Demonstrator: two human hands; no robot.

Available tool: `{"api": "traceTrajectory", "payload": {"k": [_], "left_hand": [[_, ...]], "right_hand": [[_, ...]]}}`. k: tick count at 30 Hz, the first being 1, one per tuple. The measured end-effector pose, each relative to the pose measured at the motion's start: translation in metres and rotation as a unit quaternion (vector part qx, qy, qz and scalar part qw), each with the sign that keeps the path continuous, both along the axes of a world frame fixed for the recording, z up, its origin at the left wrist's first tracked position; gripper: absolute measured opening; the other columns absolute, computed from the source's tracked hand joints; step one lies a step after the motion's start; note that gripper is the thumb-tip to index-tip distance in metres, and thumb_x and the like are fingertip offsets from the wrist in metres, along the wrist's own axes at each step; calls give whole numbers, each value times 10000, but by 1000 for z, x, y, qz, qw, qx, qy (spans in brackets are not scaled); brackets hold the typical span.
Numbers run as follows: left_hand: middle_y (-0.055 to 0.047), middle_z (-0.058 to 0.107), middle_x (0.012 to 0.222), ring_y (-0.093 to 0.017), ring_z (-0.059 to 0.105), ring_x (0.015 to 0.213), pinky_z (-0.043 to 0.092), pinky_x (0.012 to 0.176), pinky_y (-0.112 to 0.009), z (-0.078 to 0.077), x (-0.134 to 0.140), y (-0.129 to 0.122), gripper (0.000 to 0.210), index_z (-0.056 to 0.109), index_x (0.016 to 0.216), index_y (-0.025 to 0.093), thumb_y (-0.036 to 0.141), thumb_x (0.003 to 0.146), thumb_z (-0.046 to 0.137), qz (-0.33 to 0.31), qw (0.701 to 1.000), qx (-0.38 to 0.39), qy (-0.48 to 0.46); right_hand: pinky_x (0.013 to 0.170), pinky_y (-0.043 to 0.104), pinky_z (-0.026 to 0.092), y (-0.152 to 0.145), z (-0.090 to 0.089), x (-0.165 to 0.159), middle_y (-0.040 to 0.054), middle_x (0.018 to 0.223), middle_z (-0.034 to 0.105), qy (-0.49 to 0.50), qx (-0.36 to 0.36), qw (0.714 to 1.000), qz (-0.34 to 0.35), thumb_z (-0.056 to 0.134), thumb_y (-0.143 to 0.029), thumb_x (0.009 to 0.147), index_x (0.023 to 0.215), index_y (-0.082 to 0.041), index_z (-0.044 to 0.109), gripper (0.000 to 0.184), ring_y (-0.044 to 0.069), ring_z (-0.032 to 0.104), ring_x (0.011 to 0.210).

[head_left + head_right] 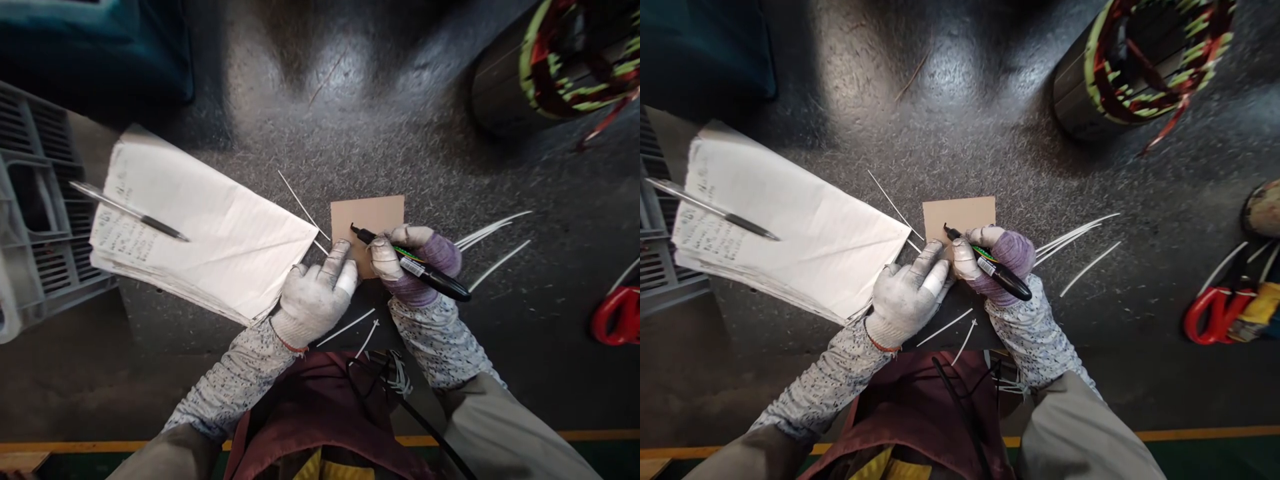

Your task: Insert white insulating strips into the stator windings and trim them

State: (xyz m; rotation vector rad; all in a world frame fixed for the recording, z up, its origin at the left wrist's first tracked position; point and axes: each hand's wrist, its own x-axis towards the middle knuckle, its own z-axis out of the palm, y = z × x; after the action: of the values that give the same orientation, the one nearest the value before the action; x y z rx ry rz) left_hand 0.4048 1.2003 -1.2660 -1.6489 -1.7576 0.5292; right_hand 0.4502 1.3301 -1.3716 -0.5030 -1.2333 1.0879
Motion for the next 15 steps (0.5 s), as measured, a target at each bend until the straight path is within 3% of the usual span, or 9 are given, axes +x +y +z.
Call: {"api": "traceTrajectory", "payload": {"k": [6,10,15], "left_hand": [[-118,648,1308,-164,621,597,384,567,-344,-1,-1,0,194,681,1077,241,290,944,549,3,1000,9,-9],[-113,655,1297,-164,623,596,384,563,-342,0,-1,1,172,683,1054,239,272,936,563,-8,1000,10,4],[-105,683,1252,-162,608,569,380,548,-340,2,0,3,138,690,1005,228,275,928,585,-35,999,23,21]], "right_hand": [[682,349,568,-2,2,-2,8,739,638,19,-54,998,-28,696,-428,783,798,-239,582,221,171,642,680],[667,344,563,-2,4,1,3,717,619,1,-28,1000,-5,703,-425,772,778,-237,578,226,172,636,672],[615,325,543,-3,2,-3,-11,694,600,65,-34,996,-47,666,-397,808,781,-242,567,186,149,609,615]]}}
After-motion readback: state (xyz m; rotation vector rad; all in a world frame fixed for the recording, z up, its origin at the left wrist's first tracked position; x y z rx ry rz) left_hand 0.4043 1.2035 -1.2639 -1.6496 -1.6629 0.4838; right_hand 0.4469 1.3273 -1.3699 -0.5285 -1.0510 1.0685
